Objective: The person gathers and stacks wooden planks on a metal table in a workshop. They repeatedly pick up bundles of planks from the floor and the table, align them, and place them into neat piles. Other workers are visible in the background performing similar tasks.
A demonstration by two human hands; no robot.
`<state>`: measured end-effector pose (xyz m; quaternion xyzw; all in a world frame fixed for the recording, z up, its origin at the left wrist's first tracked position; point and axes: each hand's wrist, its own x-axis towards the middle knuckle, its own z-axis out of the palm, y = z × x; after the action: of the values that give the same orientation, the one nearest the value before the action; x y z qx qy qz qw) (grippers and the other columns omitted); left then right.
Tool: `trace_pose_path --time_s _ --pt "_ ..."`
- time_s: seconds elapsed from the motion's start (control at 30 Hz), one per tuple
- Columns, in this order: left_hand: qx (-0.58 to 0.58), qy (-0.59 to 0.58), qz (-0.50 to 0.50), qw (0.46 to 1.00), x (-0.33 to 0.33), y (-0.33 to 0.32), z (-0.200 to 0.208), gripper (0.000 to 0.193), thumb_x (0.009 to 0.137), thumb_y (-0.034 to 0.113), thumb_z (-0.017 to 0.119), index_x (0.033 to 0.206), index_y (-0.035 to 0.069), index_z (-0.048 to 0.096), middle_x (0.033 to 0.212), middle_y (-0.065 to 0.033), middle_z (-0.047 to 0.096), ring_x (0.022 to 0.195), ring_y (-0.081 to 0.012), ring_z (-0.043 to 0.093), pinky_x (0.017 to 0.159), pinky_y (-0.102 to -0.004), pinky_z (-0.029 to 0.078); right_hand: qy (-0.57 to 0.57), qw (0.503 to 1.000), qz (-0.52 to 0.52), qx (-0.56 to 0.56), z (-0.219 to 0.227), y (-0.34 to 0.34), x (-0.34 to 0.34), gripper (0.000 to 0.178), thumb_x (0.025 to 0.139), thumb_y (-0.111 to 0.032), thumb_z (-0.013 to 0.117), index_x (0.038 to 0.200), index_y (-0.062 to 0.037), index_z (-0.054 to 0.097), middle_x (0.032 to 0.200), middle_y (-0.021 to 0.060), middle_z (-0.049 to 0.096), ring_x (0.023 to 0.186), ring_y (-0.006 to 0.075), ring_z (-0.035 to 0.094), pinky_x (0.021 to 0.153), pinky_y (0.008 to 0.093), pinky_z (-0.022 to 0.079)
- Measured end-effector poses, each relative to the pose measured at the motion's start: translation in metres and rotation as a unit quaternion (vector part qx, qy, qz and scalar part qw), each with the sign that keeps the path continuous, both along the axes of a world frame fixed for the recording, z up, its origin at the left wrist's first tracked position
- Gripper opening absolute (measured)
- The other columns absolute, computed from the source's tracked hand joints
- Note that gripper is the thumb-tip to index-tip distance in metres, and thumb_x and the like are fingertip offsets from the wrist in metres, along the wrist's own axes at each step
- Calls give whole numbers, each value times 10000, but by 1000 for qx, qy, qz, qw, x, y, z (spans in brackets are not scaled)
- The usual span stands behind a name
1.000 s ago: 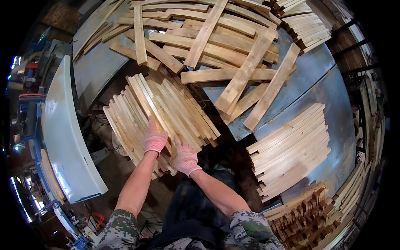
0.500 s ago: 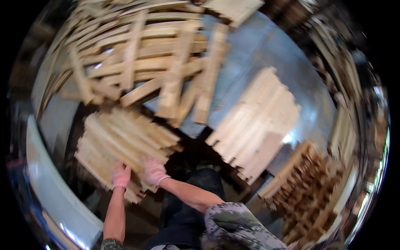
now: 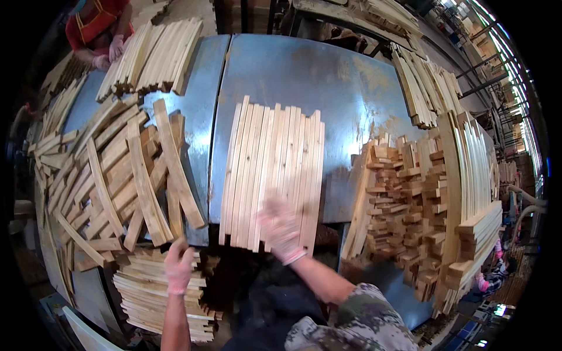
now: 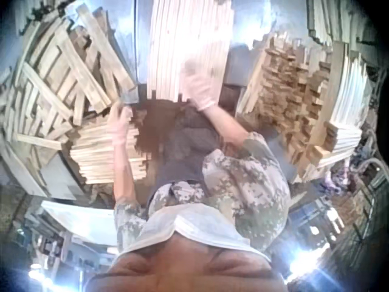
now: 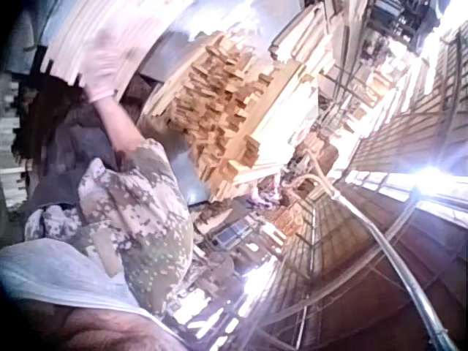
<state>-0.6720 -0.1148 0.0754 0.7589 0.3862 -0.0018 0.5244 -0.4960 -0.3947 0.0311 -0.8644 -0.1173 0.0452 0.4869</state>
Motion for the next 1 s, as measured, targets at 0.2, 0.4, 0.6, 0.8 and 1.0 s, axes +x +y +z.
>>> trace_pose_path --time_s 0.2,0.4,0.6,0.8,1.0 --pt "238 11 -235 942 212 -36 -107 917 996 550 653 1627 -58 386 1697 -322 345 1597 -438 314 1334 -479 208 68 950 -207 -223 -100 -128 123 764 1024 -515 643 1580 -15 487 1414 285 627 1330 466 600 1112 503 481" --pt "122 98 -190 969 233 -53 -130 946 946 465 766 1670 19 351 1668 -298 407 1570 -417 374 1312 -459 274 287 892 -161 -311 -79 -103 155 797 980 -719 566 1163 40 726 1295 315 692 1248 483 655 1055 527 517" --pt "-147 -23 -76 986 219 -51 -108 931 789 123 922 1578 19 439 1459 -142 606 1326 -217 593 1165 -361 468 214 911 -193 -294 -92 -106 153 732 1005 -692 568 1046 17 747 1085 292 746 1092 466 714 939 519 551" --pt "-207 -50 -26 977 169 -97 -106 864 806 246 917 1520 41 475 1395 -138 604 1321 -233 555 1153 -387 455 247 964 -89 27 -138 -164 161 549 1086 -485 607 1144 43 747 1109 124 775 993 231 719 865 388 585" --pt "-215 -134 42 966 71 -135 -87 892 801 199 874 1553 23 428 1439 -194 598 1378 -269 540 1203 -391 411 333 929 -38 159 -65 -139 84 619 1102 -456 584 1394 88 633 1282 150 713 1088 255 690 979 381 565"
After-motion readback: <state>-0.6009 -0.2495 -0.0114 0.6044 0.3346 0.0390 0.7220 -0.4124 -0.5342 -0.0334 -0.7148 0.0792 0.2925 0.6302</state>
